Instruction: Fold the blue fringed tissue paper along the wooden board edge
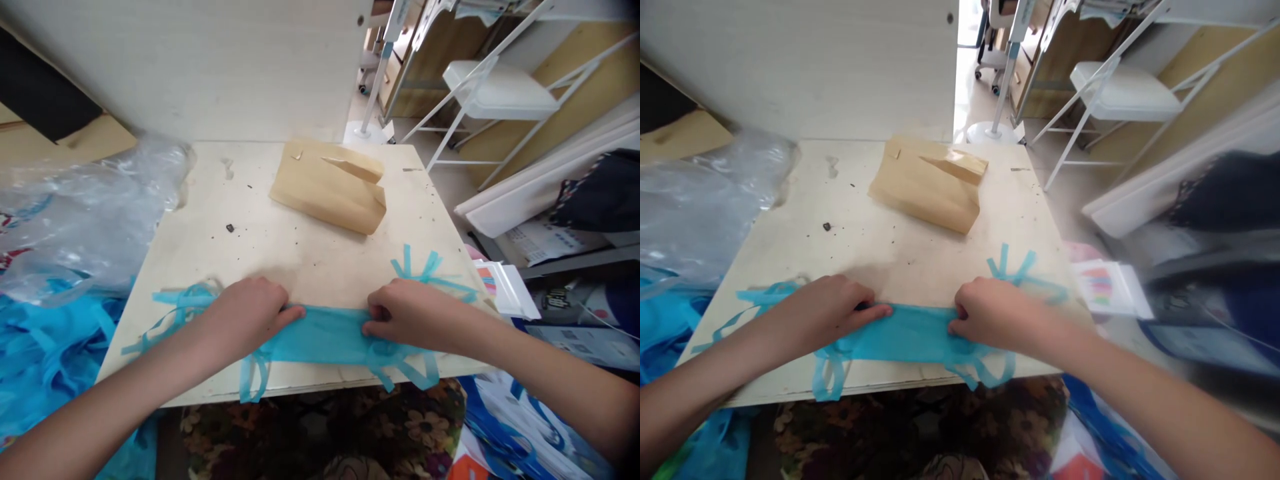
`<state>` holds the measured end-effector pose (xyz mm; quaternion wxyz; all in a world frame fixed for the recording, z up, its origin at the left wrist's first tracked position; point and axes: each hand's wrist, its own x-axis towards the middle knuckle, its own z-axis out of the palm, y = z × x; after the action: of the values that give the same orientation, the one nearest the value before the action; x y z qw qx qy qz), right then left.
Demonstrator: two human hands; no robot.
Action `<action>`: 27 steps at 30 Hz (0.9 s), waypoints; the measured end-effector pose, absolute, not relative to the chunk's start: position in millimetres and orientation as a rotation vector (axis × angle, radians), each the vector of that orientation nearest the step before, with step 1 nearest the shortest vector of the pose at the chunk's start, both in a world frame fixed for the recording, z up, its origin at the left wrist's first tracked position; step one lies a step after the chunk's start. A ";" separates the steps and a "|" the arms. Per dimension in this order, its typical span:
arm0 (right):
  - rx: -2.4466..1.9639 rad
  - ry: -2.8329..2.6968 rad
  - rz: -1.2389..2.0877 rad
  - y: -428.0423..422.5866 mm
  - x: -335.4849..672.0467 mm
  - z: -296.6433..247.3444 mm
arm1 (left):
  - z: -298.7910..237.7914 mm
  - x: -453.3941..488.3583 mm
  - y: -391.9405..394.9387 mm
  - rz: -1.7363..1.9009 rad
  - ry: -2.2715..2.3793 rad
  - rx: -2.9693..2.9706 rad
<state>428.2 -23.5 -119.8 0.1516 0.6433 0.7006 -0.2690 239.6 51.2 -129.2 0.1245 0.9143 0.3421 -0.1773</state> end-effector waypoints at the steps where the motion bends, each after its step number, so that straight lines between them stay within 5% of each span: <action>1: 1.838 2.010 -0.802 -21.6 429.2 -119.9 | -128.9 239.8 51.4 -0.526 0.997 2.655; 19: 1.757 1.926 -0.996 -4.6 431.6 -115.7 | -128.1 240.5 52.5 -0.593 0.956 2.628; 27: 1.723 1.875 -0.754 -3.9 418.8 -105.5 | -124.9 242.8 36.2 -0.551 1.140 2.834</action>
<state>418.8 -3.9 -105.5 0.2405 0.6298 0.6853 -0.2754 242.8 36.2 -124.9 0.0187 0.9129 0.3670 -0.1776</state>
